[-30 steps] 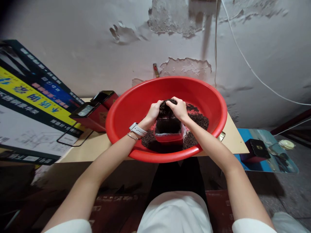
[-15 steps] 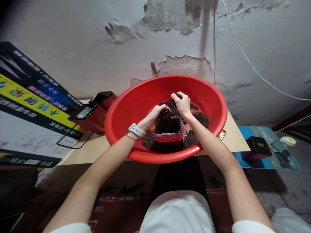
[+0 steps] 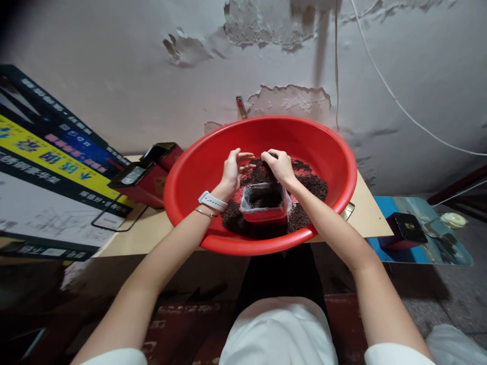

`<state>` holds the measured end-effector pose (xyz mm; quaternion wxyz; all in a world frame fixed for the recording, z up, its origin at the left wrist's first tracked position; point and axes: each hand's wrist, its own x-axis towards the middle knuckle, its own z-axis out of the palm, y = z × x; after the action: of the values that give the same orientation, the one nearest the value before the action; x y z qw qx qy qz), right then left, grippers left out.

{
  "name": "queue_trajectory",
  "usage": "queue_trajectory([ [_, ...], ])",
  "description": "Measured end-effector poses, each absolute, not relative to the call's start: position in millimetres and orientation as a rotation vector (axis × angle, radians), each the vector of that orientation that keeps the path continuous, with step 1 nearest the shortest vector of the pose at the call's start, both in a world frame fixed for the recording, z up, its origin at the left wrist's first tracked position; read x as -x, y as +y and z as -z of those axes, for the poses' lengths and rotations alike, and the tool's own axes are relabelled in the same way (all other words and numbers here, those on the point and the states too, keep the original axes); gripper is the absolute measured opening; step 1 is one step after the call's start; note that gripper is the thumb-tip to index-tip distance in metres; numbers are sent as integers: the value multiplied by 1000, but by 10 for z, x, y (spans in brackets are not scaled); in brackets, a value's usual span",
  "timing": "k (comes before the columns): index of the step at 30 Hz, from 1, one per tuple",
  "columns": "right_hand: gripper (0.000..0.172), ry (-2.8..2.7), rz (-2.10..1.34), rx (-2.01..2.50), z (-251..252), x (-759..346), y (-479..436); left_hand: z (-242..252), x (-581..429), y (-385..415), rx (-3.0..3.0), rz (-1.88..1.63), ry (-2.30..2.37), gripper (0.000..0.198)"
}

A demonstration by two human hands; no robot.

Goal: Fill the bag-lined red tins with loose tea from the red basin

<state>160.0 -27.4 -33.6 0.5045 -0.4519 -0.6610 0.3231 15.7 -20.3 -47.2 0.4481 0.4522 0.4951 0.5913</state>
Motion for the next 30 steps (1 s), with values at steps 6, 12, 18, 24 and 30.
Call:
queue_trajectory([
  [6, 31, -1848, -854, 1015, 346, -1561, -341, 480, -114, -101, -1201, -1604, 1245, 39],
  [12, 55, -1836, -813, 1086, 375, -1566, -307, 401, -135, 54, -1719, -1293, 1403, 41],
  [18, 24, -1965, -414, 1409, 290, -1873, 71, 530, 16, 115, -2436, -916, 1646, 39],
  [24, 46, -2452, -379, 1966, 870, -2405, 142, 573, 108, 104, -2565, -738, 1731, 34],
  [30, 52, -2091, -676, 2131, 1706, -2405, -346, 523, 8, 40, -2556, -743, 1665, 35],
])
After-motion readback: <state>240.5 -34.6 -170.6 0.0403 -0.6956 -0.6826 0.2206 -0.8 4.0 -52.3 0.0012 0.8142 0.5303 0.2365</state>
